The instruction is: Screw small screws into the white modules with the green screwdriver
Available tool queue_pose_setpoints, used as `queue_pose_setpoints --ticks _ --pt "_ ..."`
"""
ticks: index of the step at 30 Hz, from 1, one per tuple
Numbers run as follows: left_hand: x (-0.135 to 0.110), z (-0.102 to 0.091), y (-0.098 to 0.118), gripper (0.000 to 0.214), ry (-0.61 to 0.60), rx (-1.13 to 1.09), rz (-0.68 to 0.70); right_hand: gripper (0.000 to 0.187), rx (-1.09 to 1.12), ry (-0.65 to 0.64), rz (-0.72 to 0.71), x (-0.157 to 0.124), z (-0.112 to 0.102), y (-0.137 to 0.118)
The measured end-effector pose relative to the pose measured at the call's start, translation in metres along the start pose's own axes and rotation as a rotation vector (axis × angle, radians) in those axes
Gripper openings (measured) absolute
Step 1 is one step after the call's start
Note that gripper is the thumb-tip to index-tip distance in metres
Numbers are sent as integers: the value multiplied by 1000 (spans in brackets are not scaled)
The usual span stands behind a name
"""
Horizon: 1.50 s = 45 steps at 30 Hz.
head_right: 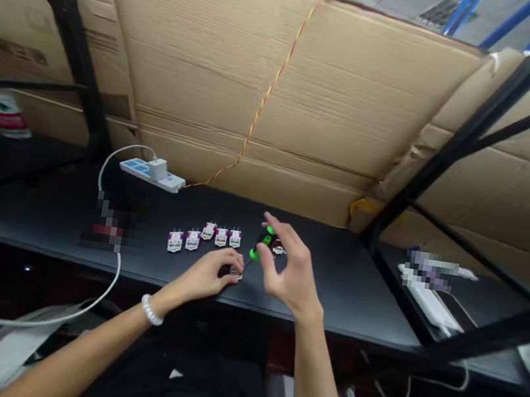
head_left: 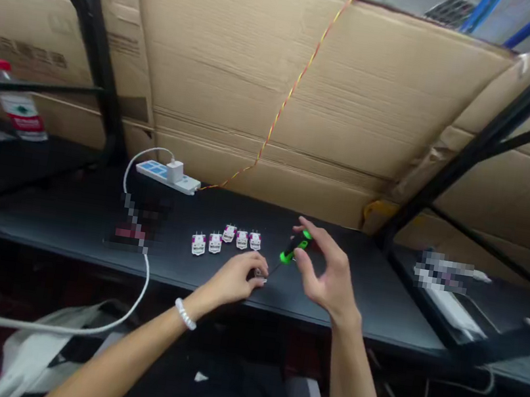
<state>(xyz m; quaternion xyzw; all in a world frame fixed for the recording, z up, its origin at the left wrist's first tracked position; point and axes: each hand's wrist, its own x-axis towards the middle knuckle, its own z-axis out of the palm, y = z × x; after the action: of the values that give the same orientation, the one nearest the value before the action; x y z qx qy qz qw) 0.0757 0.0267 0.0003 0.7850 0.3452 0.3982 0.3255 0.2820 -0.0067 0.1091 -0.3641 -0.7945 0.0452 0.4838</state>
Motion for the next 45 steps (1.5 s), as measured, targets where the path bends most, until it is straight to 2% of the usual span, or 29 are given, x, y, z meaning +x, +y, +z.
queue_pose_setpoints --ticks 3,7,11,18,27,34,45 --pt "0 0 -2 15 -4 15 5 41 75 -19 0 -2 -1 0" --pt "0 0 -4 14 -7 16 15 28 -8 36 15 0 -1 -3" --pt "0 0 -3 15 -4 14 5 25 -62 101 0 2 1 -6" --pt "1 -1 1 14 -12 13 -12 31 -194 236 62 1 7 -7" --pt "0 0 -5 16 -3 12 18 38 -424 377 -13 5 15 -4" --pt "0 1 -6 15 -2 2 9 45 -449 406 70 10 23 1" --pt "0 1 -8 14 -7 4 32 67 -497 368 96 16 26 0"
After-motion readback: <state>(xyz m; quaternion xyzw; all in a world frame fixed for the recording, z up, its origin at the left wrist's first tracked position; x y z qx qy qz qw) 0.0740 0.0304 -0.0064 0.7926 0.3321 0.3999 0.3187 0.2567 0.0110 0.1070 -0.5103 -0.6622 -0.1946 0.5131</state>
